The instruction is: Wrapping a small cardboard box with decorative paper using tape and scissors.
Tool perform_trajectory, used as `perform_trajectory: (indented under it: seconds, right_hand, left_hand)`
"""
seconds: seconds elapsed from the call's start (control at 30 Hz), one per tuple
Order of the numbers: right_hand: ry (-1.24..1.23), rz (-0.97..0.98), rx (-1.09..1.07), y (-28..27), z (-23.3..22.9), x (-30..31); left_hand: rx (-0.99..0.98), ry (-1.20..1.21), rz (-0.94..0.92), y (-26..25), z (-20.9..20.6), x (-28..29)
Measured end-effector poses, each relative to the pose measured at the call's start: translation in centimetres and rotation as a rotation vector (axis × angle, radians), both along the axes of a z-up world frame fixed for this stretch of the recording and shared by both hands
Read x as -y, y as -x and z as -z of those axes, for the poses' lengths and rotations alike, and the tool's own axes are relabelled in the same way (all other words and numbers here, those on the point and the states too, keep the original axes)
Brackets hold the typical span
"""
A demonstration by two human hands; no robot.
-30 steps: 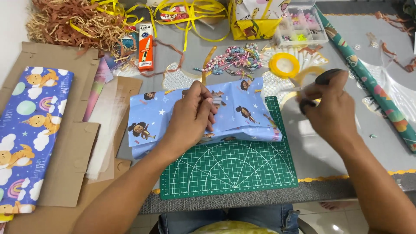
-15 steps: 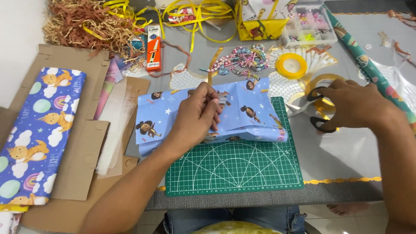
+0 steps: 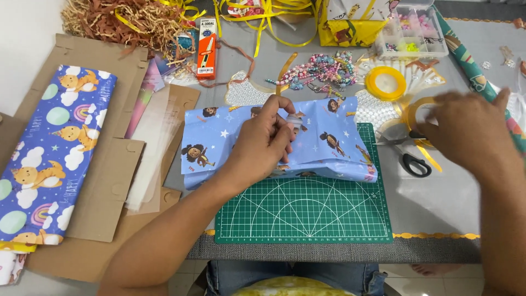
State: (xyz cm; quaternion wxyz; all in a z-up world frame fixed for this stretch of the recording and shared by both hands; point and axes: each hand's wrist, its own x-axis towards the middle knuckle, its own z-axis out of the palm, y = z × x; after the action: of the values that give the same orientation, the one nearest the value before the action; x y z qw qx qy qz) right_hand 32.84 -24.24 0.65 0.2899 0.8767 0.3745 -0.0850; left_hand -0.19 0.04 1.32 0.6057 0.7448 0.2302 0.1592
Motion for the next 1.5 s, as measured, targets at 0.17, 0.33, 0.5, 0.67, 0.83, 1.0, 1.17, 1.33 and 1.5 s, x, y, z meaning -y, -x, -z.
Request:
perform_trajectory:
  seconds: [0.17,0.33,0.5,0.67,0.83,1.0,1.17,1.33,1.5]
  right_hand:
    - [-1.134,-0.689,-0.309,7.8,-2.9,-5.2]
    - [-1.211,-0.493,-0.702,13.0,-3.3,-10.2]
    - [-1.236,-0.343,-0.804,13.9,-3.2,-12.3]
    - [-1.308,-0.369,-0.790,14.2,-2.8,-12.2]
    - [-1.356,-0.648,-0.378,14.9,-2.4,-10.6]
    - [-1.298,-0.730,-0.377,17.2,-3.5,-8.1]
    - [-1.168,-0.785,-0.411,19.1,-1.2,-6.0]
    - [-1.235,-0.886,-0.247,19.4,0.8,-5.8]
    - [-1.263,-0.962,-0.183,19.6,0.6,-6.0]
  left_hand:
    - [-0.005,-0.022,0.008,0.1,-0.3,0.1]
    - [0.061,-0.071,0.012,0.0,0.7,0.0]
    - [0.096,-0.094,0.014,0.0,1.0,0.0]
    - [0.143,-0.098,0.019,-0.3,1.7,-0.1]
    - [0.156,-0.107,0.002,-0.5,2.1,-0.4]
    - [0.113,-0.171,-0.015,-0.7,2.3,-0.3]
    - [0.161,-0.160,-0.025,-0.4,1.7,0.1]
    - [0.159,-0.163,0.029,-0.7,2.5,-0.9]
    - [0.129,-0.303,0.277,2.3,-2.0,-2.1]
